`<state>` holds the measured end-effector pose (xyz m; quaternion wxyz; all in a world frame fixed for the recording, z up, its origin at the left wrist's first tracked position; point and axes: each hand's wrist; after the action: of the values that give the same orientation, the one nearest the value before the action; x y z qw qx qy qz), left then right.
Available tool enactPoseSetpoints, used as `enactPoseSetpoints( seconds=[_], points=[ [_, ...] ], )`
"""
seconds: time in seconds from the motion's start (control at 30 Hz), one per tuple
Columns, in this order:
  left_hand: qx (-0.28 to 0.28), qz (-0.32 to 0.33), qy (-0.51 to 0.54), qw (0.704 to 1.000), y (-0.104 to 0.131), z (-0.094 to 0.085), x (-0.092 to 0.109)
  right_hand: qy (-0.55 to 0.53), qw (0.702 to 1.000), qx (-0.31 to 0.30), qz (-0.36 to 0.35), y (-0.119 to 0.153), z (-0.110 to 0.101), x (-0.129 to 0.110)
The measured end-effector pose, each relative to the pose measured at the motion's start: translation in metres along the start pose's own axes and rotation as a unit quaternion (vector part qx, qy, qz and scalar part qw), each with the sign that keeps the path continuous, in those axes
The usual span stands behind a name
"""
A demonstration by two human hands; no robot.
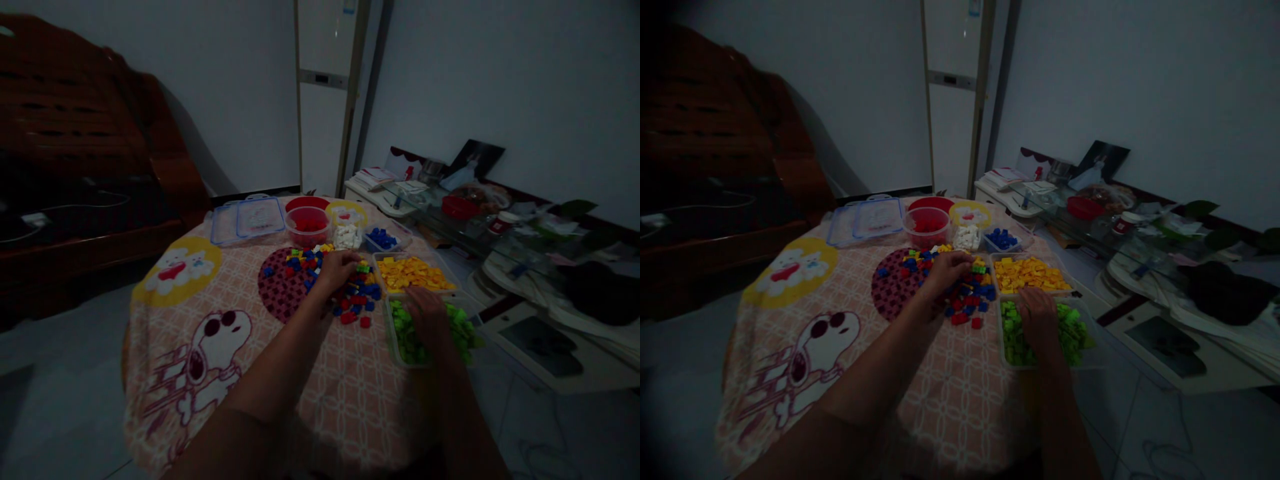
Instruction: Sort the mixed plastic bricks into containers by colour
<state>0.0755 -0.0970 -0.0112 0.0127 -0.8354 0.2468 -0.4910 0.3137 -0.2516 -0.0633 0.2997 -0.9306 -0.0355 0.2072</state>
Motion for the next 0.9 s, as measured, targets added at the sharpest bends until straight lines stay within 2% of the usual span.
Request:
enactPoseSetpoints(
  seconds=[0.13, 0.23, 0.33, 0.63, 0.9],
  points=[
    [-0.077, 0.020, -0.162, 0.984, 0.004, -0.013, 0.001, 0.004, 1.000, 0.010, 0.004, 0.000, 0.002, -0.003],
    [-0.131, 0.023, -0.262, 0.956, 0.009, -0.011, 0.012, 0.003, 1.000, 0.009, 0.003, 0.001, 0.003, -0.001],
    [-0.157, 0.013, -0.330, 0.931, 0.014, -0.007, 0.022, -0.005, 1.000, 0.003, 0.003, 0.001, 0.002, -0.002],
    [-0.152, -0.004, -0.413, 0.898, 0.022, 0.002, 0.034, 0.004, 1.000, 0.012, -0.002, 0.001, 0.000, -0.005],
    [-0.154, -0.011, -0.425, 0.892, 0.022, 0.002, 0.035, 0.000, 1.000, 0.009, 0.007, 0.001, 0.002, -0.004]
  ],
)
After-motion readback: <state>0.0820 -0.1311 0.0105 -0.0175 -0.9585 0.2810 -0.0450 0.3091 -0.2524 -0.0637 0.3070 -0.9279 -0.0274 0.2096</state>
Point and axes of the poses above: each hand's wrist, its own y-axis away from the middle knuckle, its own z-axis out of the palm, x = y × z, and after that the axes turned 10 degrees about -y, right-handed
